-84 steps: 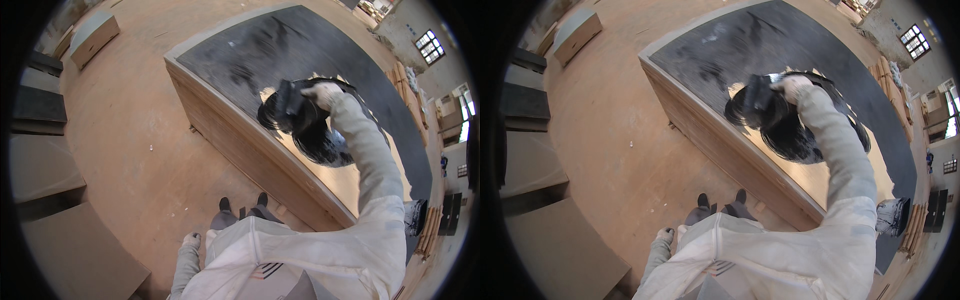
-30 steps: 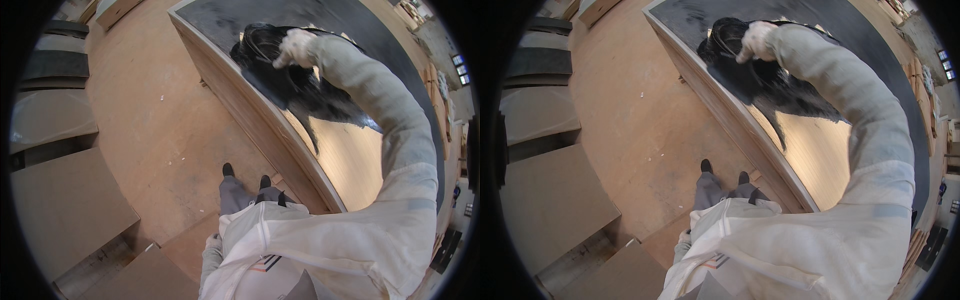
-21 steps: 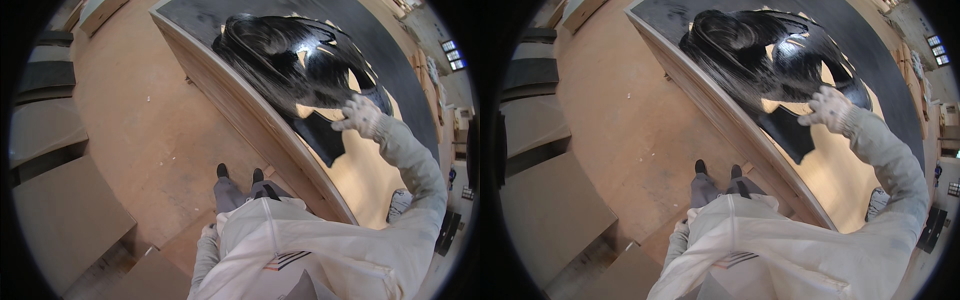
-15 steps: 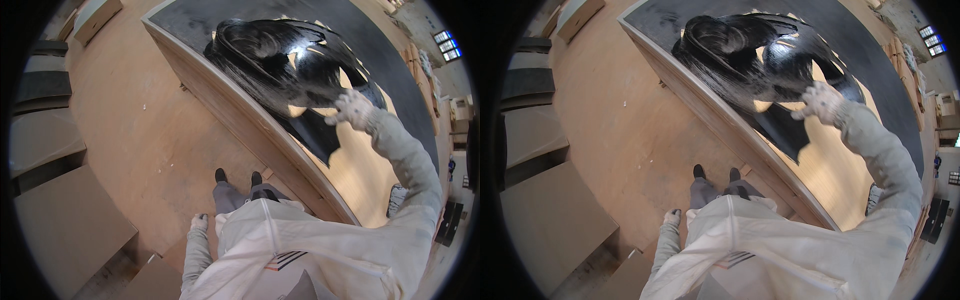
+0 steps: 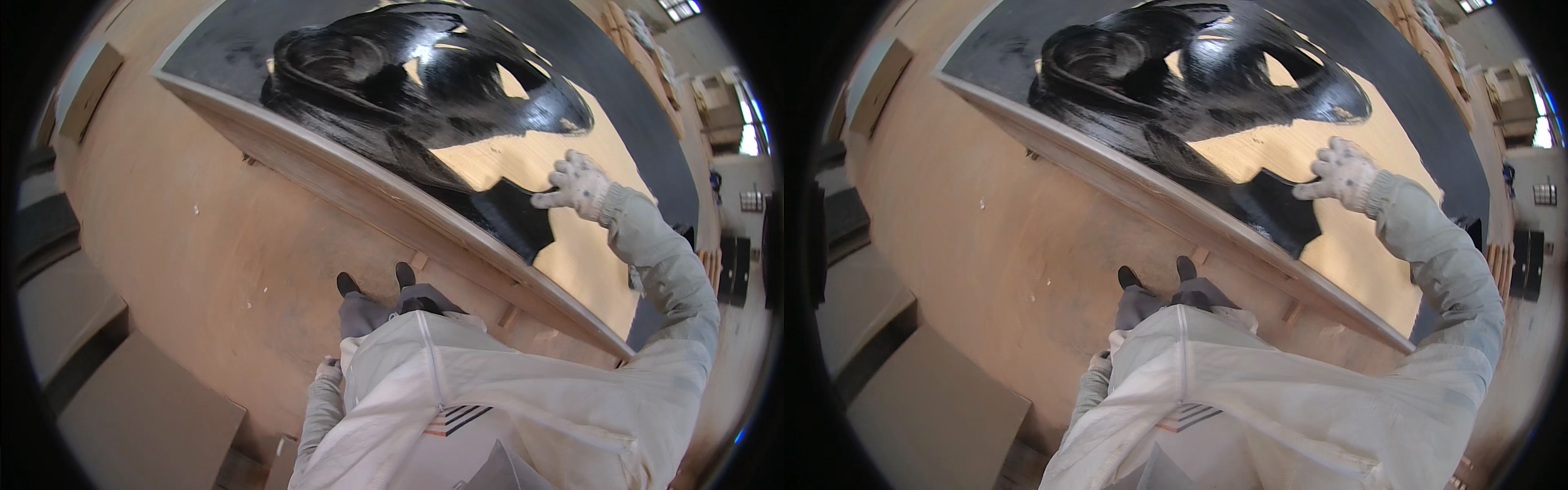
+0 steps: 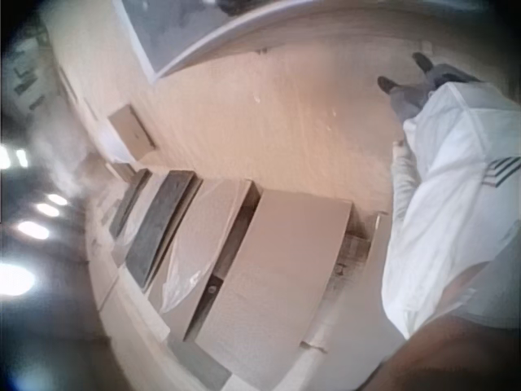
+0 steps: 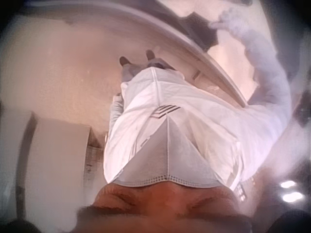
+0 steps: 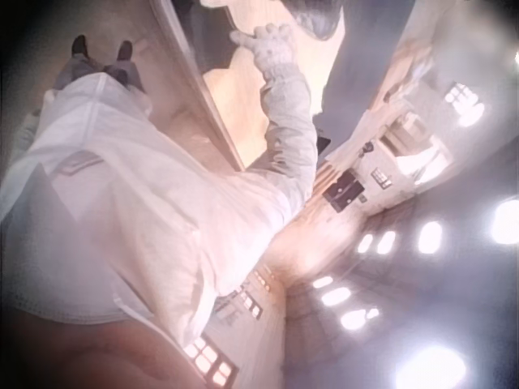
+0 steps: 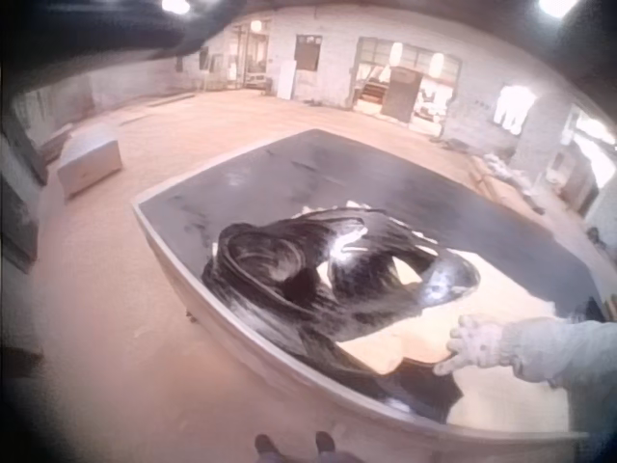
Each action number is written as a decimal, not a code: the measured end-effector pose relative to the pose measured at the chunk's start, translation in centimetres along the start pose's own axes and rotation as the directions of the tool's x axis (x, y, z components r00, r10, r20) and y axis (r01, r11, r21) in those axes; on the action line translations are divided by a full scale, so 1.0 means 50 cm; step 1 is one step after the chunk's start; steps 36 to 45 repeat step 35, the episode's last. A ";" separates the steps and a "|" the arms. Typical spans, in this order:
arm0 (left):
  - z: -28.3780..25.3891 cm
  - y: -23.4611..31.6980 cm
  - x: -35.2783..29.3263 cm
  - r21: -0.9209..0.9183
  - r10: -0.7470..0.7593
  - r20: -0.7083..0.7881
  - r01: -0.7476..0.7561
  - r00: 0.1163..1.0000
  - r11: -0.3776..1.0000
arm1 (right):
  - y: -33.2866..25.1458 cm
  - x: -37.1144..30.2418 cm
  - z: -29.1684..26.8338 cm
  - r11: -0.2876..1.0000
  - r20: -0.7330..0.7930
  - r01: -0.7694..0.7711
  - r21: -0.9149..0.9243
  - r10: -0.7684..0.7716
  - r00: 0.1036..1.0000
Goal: The person applies black paint to a large flat wooden board using a brush. They repeatedly dip the brush into a paint container and spread the paint across the surface, gradually covering more area.
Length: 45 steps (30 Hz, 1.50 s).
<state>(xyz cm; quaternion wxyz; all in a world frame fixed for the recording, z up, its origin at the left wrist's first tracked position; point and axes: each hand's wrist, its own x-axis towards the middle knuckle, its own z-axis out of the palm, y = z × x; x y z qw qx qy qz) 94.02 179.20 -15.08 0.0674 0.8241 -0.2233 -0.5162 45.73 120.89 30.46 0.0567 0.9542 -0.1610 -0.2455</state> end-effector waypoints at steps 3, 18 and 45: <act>-0.057 0.092 0.005 0.123 0.006 0.018 -0.008 1.000 0.992 | 0.003 -0.133 0.034 0.983 0.136 -0.184 -0.024 0.185 0.973; -0.273 0.148 0.131 -0.074 0.166 -0.077 -0.172 0.983 0.982 | -0.057 -0.095 0.044 0.380 0.231 -0.615 0.691 0.690 0.686; -0.397 0.120 0.264 0.071 0.268 0.045 -0.271 0.962 0.960 | -0.276 0.220 -0.076 -0.024 0.455 -0.949 0.314 0.881 0.128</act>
